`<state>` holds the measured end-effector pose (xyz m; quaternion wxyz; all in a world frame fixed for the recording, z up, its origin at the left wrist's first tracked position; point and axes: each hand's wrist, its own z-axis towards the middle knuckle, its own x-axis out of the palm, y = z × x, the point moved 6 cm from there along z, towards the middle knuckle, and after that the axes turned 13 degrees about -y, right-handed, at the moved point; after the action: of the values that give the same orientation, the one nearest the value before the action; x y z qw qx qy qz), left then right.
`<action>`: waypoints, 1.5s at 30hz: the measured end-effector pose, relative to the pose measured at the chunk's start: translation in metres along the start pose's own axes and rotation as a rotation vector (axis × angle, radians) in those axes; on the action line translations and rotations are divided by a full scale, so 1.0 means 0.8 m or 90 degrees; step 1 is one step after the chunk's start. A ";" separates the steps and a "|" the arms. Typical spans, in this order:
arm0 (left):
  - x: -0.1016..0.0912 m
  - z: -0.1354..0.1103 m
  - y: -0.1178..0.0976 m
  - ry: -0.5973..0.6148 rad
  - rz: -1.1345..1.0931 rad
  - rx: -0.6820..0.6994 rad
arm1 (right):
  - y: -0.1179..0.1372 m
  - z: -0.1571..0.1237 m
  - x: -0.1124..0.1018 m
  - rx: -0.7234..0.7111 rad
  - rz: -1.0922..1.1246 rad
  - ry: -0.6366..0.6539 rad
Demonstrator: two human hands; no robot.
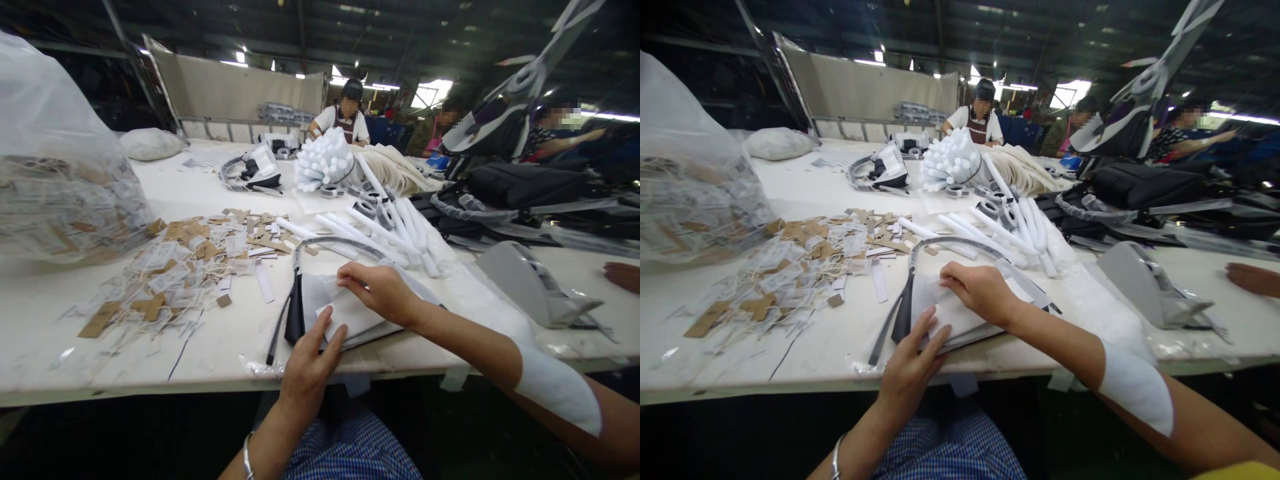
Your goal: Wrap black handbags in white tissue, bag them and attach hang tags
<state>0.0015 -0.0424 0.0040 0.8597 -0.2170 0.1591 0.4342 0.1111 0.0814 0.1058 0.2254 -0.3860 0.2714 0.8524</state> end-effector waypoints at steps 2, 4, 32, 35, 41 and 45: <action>-0.001 0.002 0.000 -0.001 0.009 0.011 | -0.003 0.012 -0.003 0.003 0.033 -0.031; -0.001 0.004 -0.001 0.001 0.017 0.015 | -0.003 0.023 -0.003 0.005 0.092 -0.038; -0.001 -0.001 -0.001 -0.020 -0.008 -0.015 | 0.040 -0.097 0.003 -0.104 0.081 -0.227; 0.000 -0.002 0.000 -0.001 -0.011 -0.020 | 0.049 -0.090 -0.006 -0.128 0.070 -0.235; 0.004 -0.001 0.002 0.043 -0.011 -0.030 | 0.056 -0.099 -0.007 -0.179 0.092 -0.231; 0.001 0.001 0.002 0.010 -0.006 -0.014 | 0.047 -0.114 -0.001 -0.183 0.082 -0.242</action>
<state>0.0004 -0.0410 0.0037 0.8580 -0.2307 0.1602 0.4300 0.1379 -0.0048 0.0667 0.1601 -0.2284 0.1239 0.9523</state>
